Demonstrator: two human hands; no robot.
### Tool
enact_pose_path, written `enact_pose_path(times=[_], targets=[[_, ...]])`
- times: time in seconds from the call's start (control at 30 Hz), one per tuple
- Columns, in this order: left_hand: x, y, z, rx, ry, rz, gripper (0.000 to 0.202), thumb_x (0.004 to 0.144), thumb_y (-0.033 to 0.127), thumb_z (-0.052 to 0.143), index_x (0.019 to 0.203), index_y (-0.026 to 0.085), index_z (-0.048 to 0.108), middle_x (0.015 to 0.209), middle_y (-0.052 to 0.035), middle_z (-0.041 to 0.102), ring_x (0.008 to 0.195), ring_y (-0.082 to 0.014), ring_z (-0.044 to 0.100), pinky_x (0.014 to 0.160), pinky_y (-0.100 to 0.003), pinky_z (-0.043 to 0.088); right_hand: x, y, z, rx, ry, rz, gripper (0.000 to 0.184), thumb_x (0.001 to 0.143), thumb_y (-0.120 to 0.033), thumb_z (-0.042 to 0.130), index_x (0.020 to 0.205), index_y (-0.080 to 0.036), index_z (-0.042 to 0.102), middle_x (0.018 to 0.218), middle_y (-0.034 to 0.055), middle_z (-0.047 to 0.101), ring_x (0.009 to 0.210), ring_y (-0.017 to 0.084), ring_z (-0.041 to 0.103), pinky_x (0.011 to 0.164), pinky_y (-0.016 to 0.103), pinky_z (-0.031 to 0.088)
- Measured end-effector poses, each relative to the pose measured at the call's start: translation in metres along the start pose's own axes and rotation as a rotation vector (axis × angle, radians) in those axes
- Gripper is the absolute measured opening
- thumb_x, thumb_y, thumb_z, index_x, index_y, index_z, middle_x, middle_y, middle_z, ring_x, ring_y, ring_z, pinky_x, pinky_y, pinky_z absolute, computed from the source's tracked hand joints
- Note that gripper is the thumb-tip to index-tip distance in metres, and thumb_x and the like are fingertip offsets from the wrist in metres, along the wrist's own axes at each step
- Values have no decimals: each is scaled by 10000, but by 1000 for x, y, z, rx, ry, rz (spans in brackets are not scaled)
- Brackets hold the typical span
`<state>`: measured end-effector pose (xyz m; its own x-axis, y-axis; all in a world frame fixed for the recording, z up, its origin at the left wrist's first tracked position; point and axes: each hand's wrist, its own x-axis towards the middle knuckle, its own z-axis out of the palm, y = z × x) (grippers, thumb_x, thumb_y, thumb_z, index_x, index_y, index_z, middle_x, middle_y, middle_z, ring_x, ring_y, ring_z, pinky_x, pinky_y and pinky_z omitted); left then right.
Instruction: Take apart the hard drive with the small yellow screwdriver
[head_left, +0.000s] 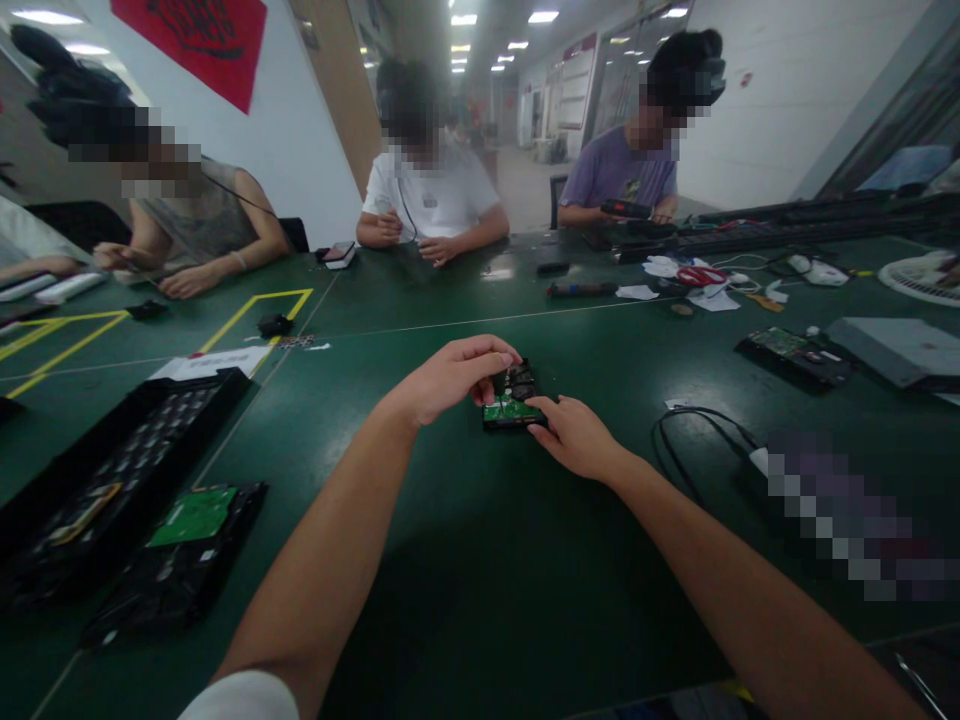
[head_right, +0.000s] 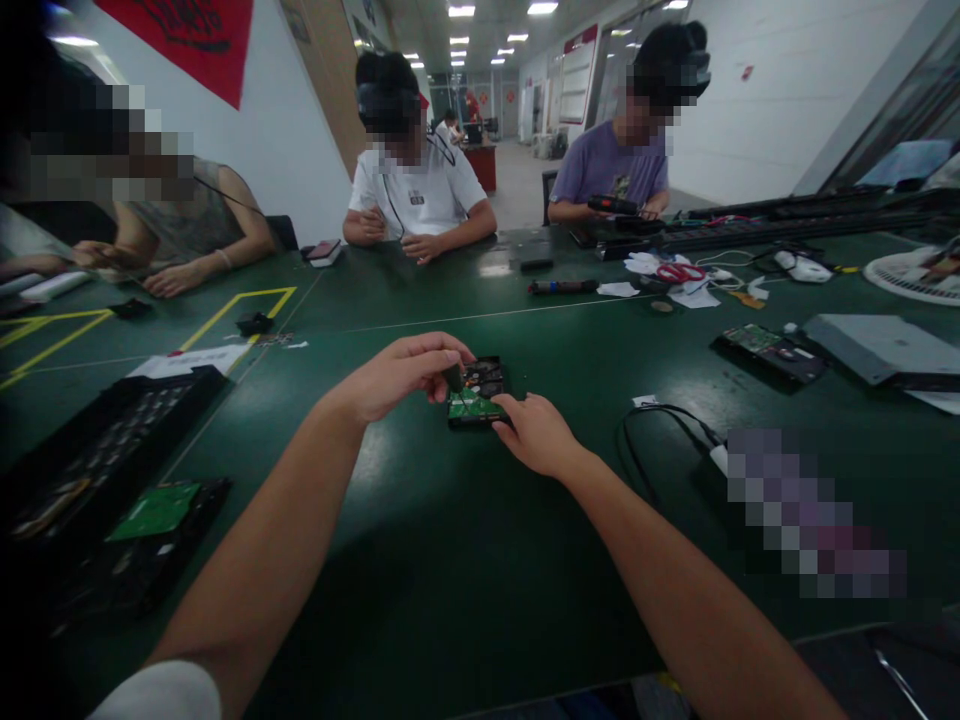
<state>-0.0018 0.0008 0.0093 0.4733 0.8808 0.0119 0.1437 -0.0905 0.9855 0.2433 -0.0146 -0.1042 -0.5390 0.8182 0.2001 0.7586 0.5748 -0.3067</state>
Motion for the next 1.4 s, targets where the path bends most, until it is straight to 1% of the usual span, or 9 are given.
enact_pose_path(times=[0.23, 0.47, 0.67, 0.8, 0.93, 1.03, 1.13, 1.27, 1.4], targets=[[0, -3, 0, -65, 60, -25, 248, 915, 387, 684, 1056, 187, 646, 861, -18, 643, 580, -104, 597, 534, -242, 483, 0, 0, 0, 10, -13, 1, 442, 1059, -384, 493, 1457, -194, 522, 983, 76, 758, 1020, 262, 711, 1157, 506, 391], [1, -1, 0, -59, 114, 0, 202, 933, 358, 664, 1044, 196, 619, 935, -34, 683, 648, -111, 630, 580, -238, 488, 0, -1, -1, 9, -10, 3, 446, 1054, -382, 506, 1458, -192, 524, 938, 73, 755, 1023, 269, 712, 1149, 504, 391], [3, -2, -2, -15, 93, 11, 180, 939, 336, 642, 1015, 181, 692, 882, -19, 651, 667, -105, 604, 613, -235, 477, 1, -1, -1, -20, 0, -9, 430, 1050, -360, 508, 1441, -182, 540, 984, 81, 753, 978, 254, 704, 1137, 490, 403], [2, -2, -2, -18, 62, 23, 220, 954, 342, 624, 1083, 184, 705, 870, -16, 636, 635, -101, 586, 598, -238, 475, 1, -1, -1, -10, -1, -9, 432, 1049, -361, 508, 1440, -181, 542, 953, 74, 747, 957, 253, 704, 1137, 490, 401], [1, -2, -1, -65, 62, 15, 241, 957, 332, 621, 1162, 210, 654, 888, -10, 623, 613, -107, 598, 578, -249, 492, 1, -1, -2, 6, -3, -8, 434, 1050, -368, 509, 1442, -184, 544, 938, 68, 741, 955, 251, 703, 1131, 496, 406], [2, -2, 0, -89, 99, -1, 194, 956, 303, 606, 1120, 204, 638, 938, -28, 642, 640, -118, 632, 581, -252, 494, 0, -1, -3, 19, -5, -8, 439, 1054, -371, 503, 1446, -177, 539, 924, 66, 742, 966, 251, 705, 1135, 502, 402], [3, -3, 0, -87, 114, -4, 152, 960, 281, 573, 1049, 190, 657, 897, -33, 646, 660, -124, 634, 600, -250, 482, 0, 0, -2, 24, -3, -6, 433, 1055, -374, 502, 1442, -182, 542, 929, 67, 746, 974, 252, 709, 1135, 503, 401], [4, -4, -1, -30, 124, 6, 186, 970, 357, 596, 988, 190, 677, 792, -1, 603, 651, -115, 588, 619, -244, 463, 0, -1, 0, 14, -1, -2, 430, 1053, -365, 507, 1445, -192, 542, 933, 67, 750, 964, 252, 711, 1142, 499, 394], [3, -5, -3, 42, 89, 54, 265, 964, 443, 628, 954, 187, 695, 798, 5, 599, 645, -103, 555, 610, -238, 442, 1, -2, -1, 2, 2, -2, 424, 1052, -362, 506, 1436, -186, 549, 946, 77, 756, 966, 256, 709, 1142, 496, 391]])
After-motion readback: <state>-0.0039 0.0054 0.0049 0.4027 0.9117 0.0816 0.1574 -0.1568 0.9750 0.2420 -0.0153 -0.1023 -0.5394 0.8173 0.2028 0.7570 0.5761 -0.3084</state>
